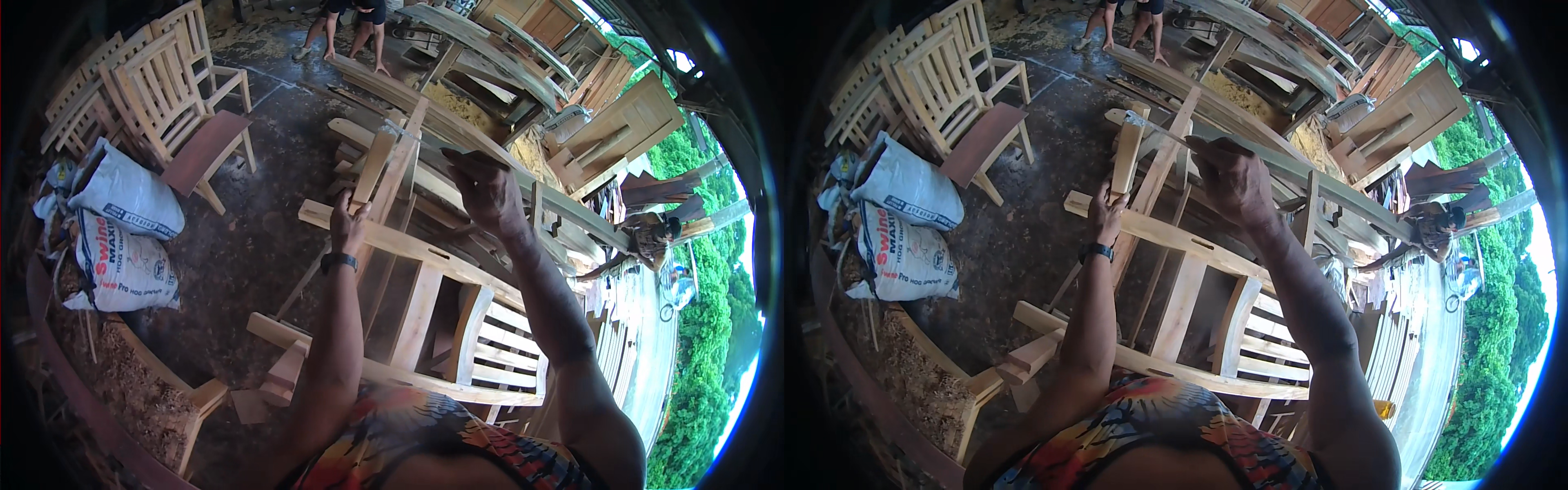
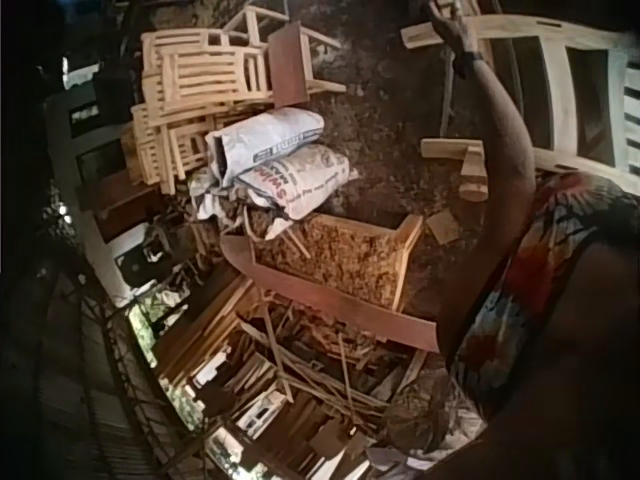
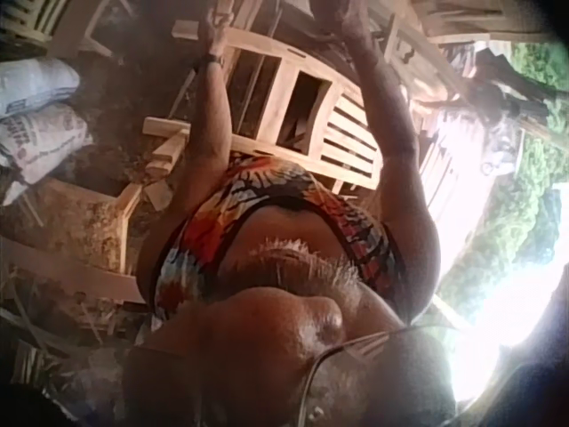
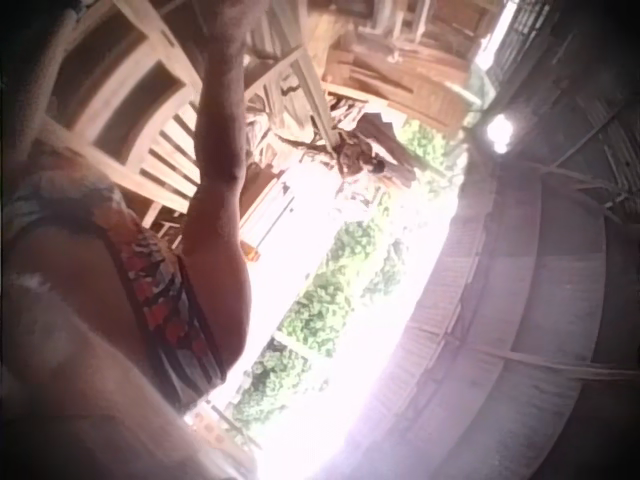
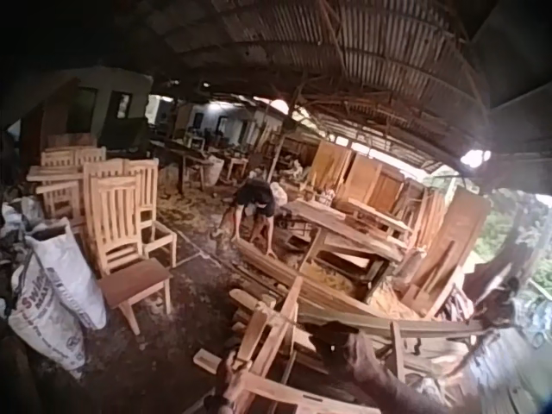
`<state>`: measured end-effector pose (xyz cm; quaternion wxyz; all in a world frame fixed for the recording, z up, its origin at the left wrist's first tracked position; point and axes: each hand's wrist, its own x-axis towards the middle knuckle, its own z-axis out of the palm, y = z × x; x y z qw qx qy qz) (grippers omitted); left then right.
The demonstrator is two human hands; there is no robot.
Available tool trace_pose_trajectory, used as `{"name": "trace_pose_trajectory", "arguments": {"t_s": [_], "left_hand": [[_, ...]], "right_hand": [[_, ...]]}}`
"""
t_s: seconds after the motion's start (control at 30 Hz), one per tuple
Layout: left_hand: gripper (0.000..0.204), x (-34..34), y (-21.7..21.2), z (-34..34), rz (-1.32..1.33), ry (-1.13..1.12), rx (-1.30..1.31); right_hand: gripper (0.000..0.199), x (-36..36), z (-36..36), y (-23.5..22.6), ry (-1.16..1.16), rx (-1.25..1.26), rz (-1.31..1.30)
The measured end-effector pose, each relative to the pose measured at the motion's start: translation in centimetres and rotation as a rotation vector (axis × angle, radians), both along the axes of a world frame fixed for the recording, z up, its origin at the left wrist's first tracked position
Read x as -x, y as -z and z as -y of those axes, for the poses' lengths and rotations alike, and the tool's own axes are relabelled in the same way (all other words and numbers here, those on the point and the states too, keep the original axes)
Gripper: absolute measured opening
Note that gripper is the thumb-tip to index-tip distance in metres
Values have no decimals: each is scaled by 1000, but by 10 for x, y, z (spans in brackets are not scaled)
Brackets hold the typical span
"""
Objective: The person assembles a wooden chair by using a hammer to secure joints, applying adhesive with a brush to wooden slats, and fitting the components together by hand.
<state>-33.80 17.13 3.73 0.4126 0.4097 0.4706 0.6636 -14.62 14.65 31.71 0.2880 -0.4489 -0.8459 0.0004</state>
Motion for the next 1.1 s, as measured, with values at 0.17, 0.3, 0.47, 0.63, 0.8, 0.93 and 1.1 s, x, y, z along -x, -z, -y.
{"name": "trace_pose_trajectory", "arguments": {"t_s": [0.17, 0.3, 0.47, 0.63, 0.8, 0.93, 1.1], "left_hand": [[36, 1, 2, 2, -45, -14, 15], [40, 2, 14, -2, -60, -54, 39], [45, -3, 23, -7, -28, -22, 34], [44, 1, 26, -8, -17, -40, 14], [45, -8, 18, -8, -39, -23, 31], [54, 1, 33, -5, -47, -176, 92], [59, -44, 14, 89, -427, -249, 208]], "right_hand": [[27, 1, -11, -7, -67, -40, 67], [27, 6, -13, -7, -95, -94, 104], [28, 1, -11, -9, -160, -77, 88], [31, 2, -1, -18, -182, -4, 33], [16, -16, 0, -27, -99, 105, -36], [19, 5, 6, -33, -182, 150, -95], [24, 27, 78, -29, -332, 759, -328]]}}
